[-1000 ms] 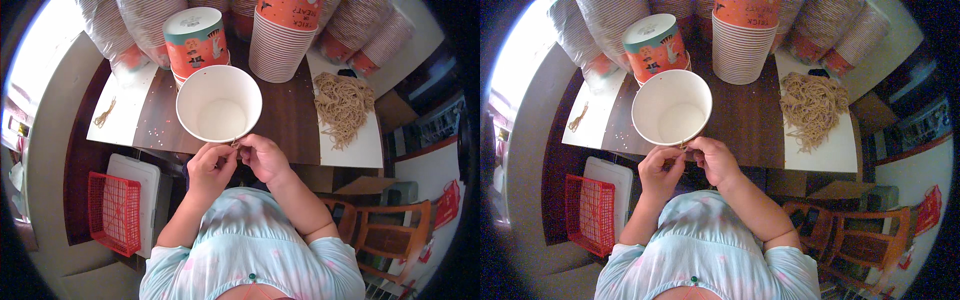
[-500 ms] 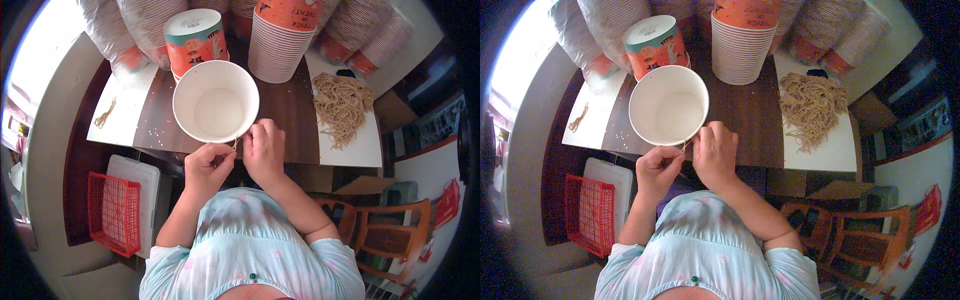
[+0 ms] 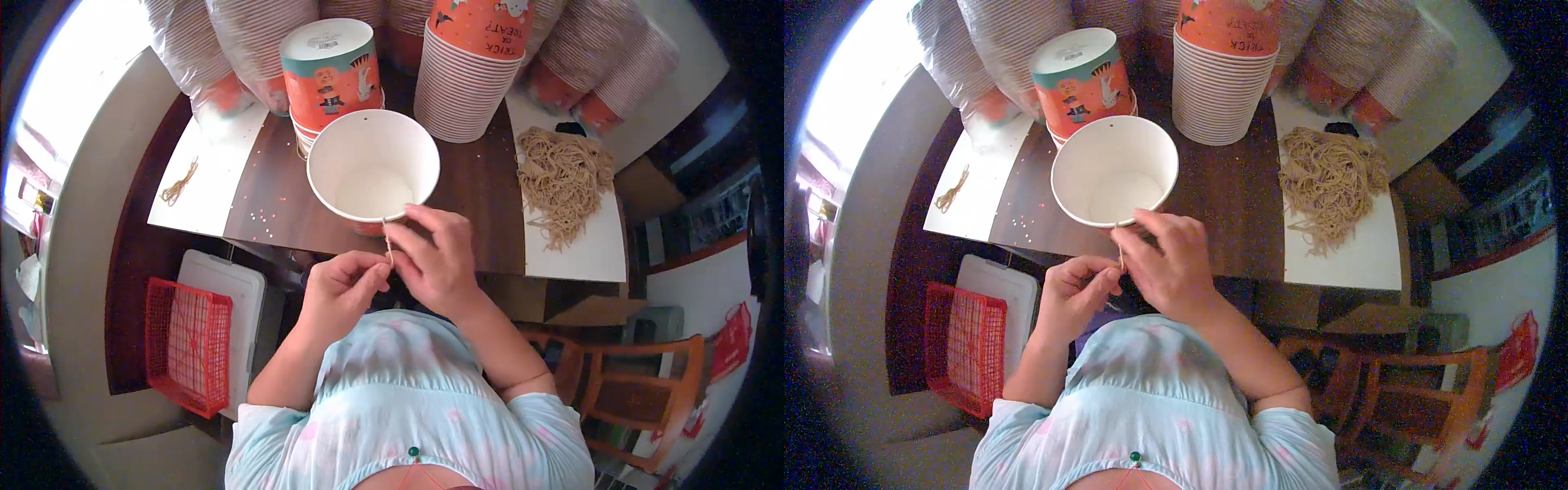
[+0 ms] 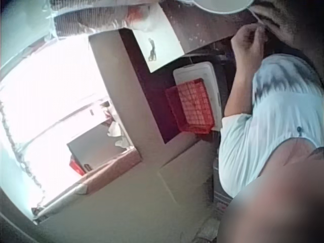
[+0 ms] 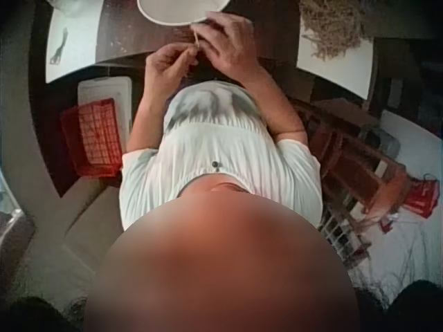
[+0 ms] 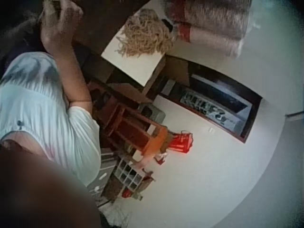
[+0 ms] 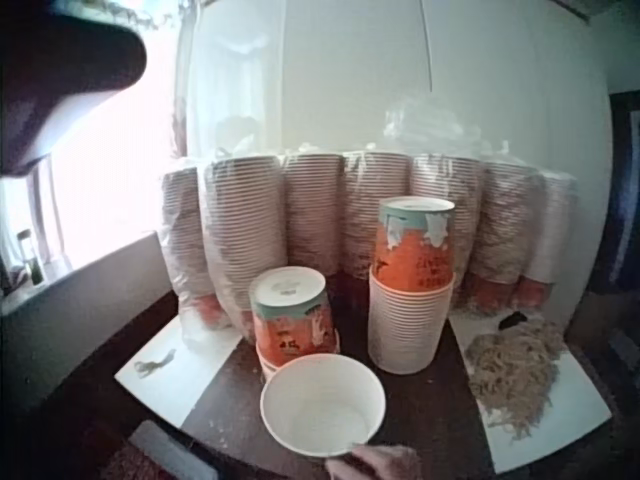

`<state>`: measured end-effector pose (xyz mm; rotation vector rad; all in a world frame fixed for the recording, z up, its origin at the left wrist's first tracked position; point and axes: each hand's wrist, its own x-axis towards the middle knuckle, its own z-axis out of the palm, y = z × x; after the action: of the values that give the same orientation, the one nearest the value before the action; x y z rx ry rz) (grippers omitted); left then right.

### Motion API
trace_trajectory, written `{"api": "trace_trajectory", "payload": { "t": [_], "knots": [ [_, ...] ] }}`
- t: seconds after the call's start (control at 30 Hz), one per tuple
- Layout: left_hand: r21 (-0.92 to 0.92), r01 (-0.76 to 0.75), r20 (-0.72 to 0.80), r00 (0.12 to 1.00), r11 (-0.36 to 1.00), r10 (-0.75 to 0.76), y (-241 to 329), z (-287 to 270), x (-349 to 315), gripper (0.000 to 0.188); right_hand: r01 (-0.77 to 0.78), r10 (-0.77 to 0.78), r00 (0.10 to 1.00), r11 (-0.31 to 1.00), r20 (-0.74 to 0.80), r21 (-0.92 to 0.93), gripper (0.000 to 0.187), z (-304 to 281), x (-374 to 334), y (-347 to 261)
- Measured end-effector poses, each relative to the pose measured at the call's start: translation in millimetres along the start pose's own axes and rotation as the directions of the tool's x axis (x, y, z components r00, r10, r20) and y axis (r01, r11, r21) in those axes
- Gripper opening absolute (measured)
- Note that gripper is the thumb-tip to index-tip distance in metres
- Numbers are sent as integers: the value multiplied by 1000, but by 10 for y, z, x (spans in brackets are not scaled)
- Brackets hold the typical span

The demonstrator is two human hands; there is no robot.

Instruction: Tying thin strings to the rims of paper cups as part of a manufacturing or packaging process.

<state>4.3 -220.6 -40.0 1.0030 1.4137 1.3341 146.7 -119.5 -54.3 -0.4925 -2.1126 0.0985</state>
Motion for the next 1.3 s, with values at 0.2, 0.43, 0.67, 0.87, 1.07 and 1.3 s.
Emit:
{"api": "trace_trajectory", "payload": {
  "t": [0.2,0.43,0.67,0.87,1.07,1.3],
  "knots": [
    [82,-45,102,994,996,37,155,12,-54,10,126,-108,984,984,-140,124,21,142,88,89],
    [-31,15,309,951,999,-5,396,-28,-150,11,82,-97,993,977,69,196,21,-85,54,315],
    [263,120,437,870,957,-230,463,-1054,158,19,-128,-14,934,919,356,374,17,-901,153,762],
    [403,49,281,944,914,-175,527,-1283,230,21,-283,132,732,951,668,123,17,-1340,261,994],
    [179,-95,296,954,979,38,925,-304,531,21,-377,91,821,827,563,417,80,-1071,796,204],
    [-220,283,332,922,933,-201,916,-131,859,42,-602,341,749,708,568,369,19,-631,974,250]
  ]
}}
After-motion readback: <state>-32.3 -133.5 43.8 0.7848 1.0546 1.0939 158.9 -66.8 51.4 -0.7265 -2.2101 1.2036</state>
